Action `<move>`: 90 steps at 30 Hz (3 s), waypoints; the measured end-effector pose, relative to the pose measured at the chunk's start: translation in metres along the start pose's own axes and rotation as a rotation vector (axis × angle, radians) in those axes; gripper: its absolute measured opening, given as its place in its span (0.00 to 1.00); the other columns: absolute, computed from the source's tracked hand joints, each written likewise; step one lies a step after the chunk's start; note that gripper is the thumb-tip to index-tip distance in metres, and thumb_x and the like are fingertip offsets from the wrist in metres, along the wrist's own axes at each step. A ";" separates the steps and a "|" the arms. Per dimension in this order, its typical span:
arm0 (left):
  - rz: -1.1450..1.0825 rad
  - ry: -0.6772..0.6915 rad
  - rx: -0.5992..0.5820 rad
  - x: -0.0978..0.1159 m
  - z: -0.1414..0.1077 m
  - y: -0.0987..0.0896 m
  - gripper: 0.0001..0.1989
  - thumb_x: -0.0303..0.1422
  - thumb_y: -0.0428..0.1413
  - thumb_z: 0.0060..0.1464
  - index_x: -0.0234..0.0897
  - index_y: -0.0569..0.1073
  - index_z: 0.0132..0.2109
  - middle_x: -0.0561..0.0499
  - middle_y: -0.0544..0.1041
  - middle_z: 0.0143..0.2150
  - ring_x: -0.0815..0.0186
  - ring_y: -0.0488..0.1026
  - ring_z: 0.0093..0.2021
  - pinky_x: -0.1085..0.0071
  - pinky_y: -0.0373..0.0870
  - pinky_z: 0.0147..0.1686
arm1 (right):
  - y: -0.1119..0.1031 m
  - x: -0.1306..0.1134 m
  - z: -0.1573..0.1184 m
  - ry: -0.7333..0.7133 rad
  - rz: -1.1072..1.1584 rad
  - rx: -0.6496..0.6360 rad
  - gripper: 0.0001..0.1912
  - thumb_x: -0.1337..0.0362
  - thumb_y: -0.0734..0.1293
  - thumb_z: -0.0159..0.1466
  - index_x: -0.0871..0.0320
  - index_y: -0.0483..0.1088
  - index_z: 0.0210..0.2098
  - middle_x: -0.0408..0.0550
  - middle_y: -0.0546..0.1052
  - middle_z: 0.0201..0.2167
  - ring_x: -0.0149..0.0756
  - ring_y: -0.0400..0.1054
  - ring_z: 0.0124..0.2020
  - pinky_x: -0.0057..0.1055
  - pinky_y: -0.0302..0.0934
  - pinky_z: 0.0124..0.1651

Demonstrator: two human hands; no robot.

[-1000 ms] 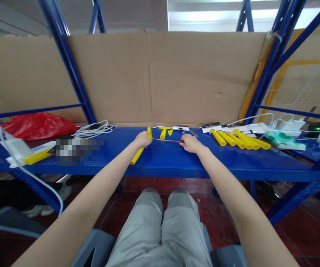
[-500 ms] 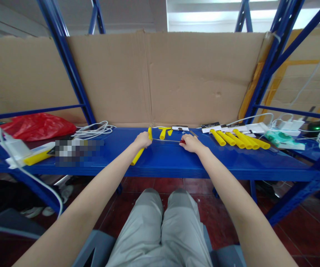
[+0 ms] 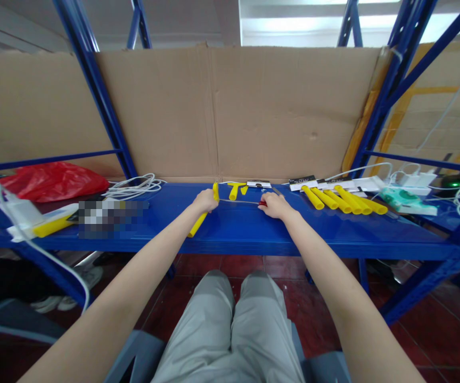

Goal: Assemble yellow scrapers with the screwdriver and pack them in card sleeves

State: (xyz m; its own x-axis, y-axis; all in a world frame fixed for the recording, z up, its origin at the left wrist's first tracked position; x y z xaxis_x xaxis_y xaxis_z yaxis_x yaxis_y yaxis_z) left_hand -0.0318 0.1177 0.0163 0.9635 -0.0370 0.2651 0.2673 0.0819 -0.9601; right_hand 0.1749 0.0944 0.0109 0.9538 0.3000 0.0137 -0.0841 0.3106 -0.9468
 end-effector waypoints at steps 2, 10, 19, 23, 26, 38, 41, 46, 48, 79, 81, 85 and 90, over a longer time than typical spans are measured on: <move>0.004 -0.011 0.002 0.000 -0.001 -0.001 0.19 0.23 0.53 0.47 0.28 0.73 0.48 0.36 0.79 0.38 0.57 0.77 0.43 0.73 0.70 0.38 | 0.000 0.001 -0.001 0.013 0.004 -0.006 0.06 0.61 0.61 0.63 0.57 0.67 0.35 0.54 0.74 0.40 0.45 0.66 0.46 0.38 0.58 0.43; -0.005 -0.026 0.000 0.002 -0.006 -0.002 0.20 0.23 0.54 0.46 0.28 0.72 0.49 0.36 0.79 0.39 0.56 0.76 0.46 0.72 0.70 0.40 | -0.001 0.005 -0.001 0.043 0.005 -0.020 0.07 0.62 0.61 0.63 0.58 0.68 0.36 0.55 0.74 0.43 0.44 0.66 0.47 0.37 0.58 0.43; -0.032 -0.039 0.005 -0.001 0.000 0.000 0.17 0.25 0.53 0.48 0.28 0.73 0.46 0.37 0.79 0.38 0.58 0.78 0.40 0.72 0.71 0.37 | 0.008 0.035 -0.003 0.192 -0.022 -0.095 0.08 0.63 0.60 0.63 0.58 0.68 0.39 0.55 0.74 0.44 0.45 0.67 0.48 0.39 0.59 0.45; -0.026 -0.042 0.014 -0.002 0.001 0.000 0.17 0.25 0.54 0.48 0.28 0.73 0.47 0.37 0.79 0.38 0.58 0.78 0.40 0.72 0.71 0.37 | 0.009 0.039 -0.003 0.211 -0.022 -0.096 0.10 0.63 0.60 0.63 0.59 0.69 0.41 0.56 0.74 0.47 0.47 0.65 0.50 0.44 0.58 0.48; -0.033 -0.038 0.004 -0.002 0.002 0.001 0.16 0.25 0.53 0.49 0.28 0.73 0.47 0.37 0.79 0.38 0.58 0.78 0.40 0.72 0.72 0.36 | 0.008 0.039 -0.003 0.210 -0.013 -0.086 0.12 0.63 0.59 0.63 0.58 0.69 0.43 0.56 0.73 0.49 0.47 0.64 0.52 0.46 0.56 0.52; 0.072 0.019 0.063 0.010 -0.009 -0.005 0.21 0.25 0.54 0.49 0.31 0.72 0.51 0.35 0.75 0.49 0.55 0.73 0.51 0.70 0.71 0.44 | -0.001 0.047 -0.006 0.289 -0.049 0.003 0.18 0.61 0.58 0.64 0.59 0.65 0.52 0.59 0.66 0.56 0.50 0.56 0.58 0.54 0.47 0.58; 0.083 0.019 0.064 0.012 -0.009 -0.005 0.20 0.26 0.55 0.50 0.31 0.71 0.52 0.35 0.75 0.50 0.55 0.72 0.51 0.69 0.71 0.45 | -0.002 0.045 -0.007 0.292 -0.046 -0.007 0.18 0.63 0.58 0.64 0.60 0.64 0.52 0.59 0.66 0.55 0.49 0.56 0.58 0.55 0.47 0.58; 0.089 0.025 0.067 0.013 -0.009 -0.005 0.20 0.28 0.55 0.50 0.31 0.71 0.53 0.35 0.74 0.50 0.55 0.72 0.51 0.68 0.71 0.46 | -0.001 0.043 -0.007 0.279 -0.042 -0.026 0.17 0.63 0.58 0.64 0.60 0.66 0.50 0.59 0.67 0.55 0.49 0.56 0.58 0.55 0.48 0.58; 0.092 0.032 0.069 0.014 -0.009 -0.005 0.21 0.28 0.55 0.50 0.31 0.71 0.53 0.34 0.74 0.50 0.55 0.72 0.51 0.68 0.70 0.46 | 0.000 0.043 -0.007 0.276 -0.042 -0.029 0.16 0.63 0.58 0.63 0.60 0.66 0.49 0.58 0.66 0.55 0.49 0.56 0.58 0.55 0.48 0.57; 0.140 0.010 0.009 0.016 -0.010 0.009 0.24 0.36 0.54 0.51 0.32 0.68 0.55 0.35 0.72 0.54 0.55 0.71 0.53 0.68 0.69 0.46 | 0.004 0.047 -0.005 0.268 -0.036 -0.033 0.16 0.63 0.59 0.63 0.58 0.67 0.49 0.58 0.66 0.55 0.49 0.56 0.57 0.53 0.50 0.56; 0.161 0.005 0.026 0.010 -0.009 0.007 0.25 0.37 0.54 0.51 0.31 0.67 0.55 0.35 0.72 0.54 0.55 0.71 0.53 0.68 0.69 0.47 | 0.004 0.046 -0.005 0.270 -0.034 -0.036 0.16 0.63 0.59 0.63 0.58 0.67 0.49 0.57 0.66 0.55 0.49 0.56 0.58 0.54 0.50 0.57; 0.219 0.031 0.042 0.000 -0.005 0.003 0.26 0.39 0.51 0.53 0.29 0.65 0.56 0.34 0.71 0.54 0.54 0.71 0.53 0.67 0.68 0.47 | 0.002 0.045 -0.006 0.272 -0.031 -0.033 0.15 0.63 0.59 0.63 0.57 0.67 0.48 0.57 0.66 0.55 0.49 0.56 0.58 0.54 0.49 0.57; 0.265 0.104 0.006 -0.003 -0.001 0.007 0.26 0.42 0.49 0.54 0.31 0.64 0.56 0.34 0.71 0.55 0.53 0.71 0.53 0.65 0.68 0.47 | 0.003 0.046 -0.006 0.273 -0.028 -0.036 0.15 0.63 0.59 0.63 0.57 0.67 0.49 0.57 0.66 0.55 0.49 0.56 0.58 0.54 0.50 0.57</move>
State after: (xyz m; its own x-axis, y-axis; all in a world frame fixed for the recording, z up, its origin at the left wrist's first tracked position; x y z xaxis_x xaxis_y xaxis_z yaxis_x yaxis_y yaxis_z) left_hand -0.0328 0.1177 0.0090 0.9933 -0.1158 -0.0056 0.0070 0.1079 -0.9941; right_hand 0.2203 0.1032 0.0071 0.9984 0.0360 -0.0429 -0.0513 0.2818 -0.9581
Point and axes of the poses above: each hand's wrist, its own z-axis towards the middle knuckle, its own y-axis out of the palm, x = y × z, the point moved 10 cm from there along z, towards the middle knuckle
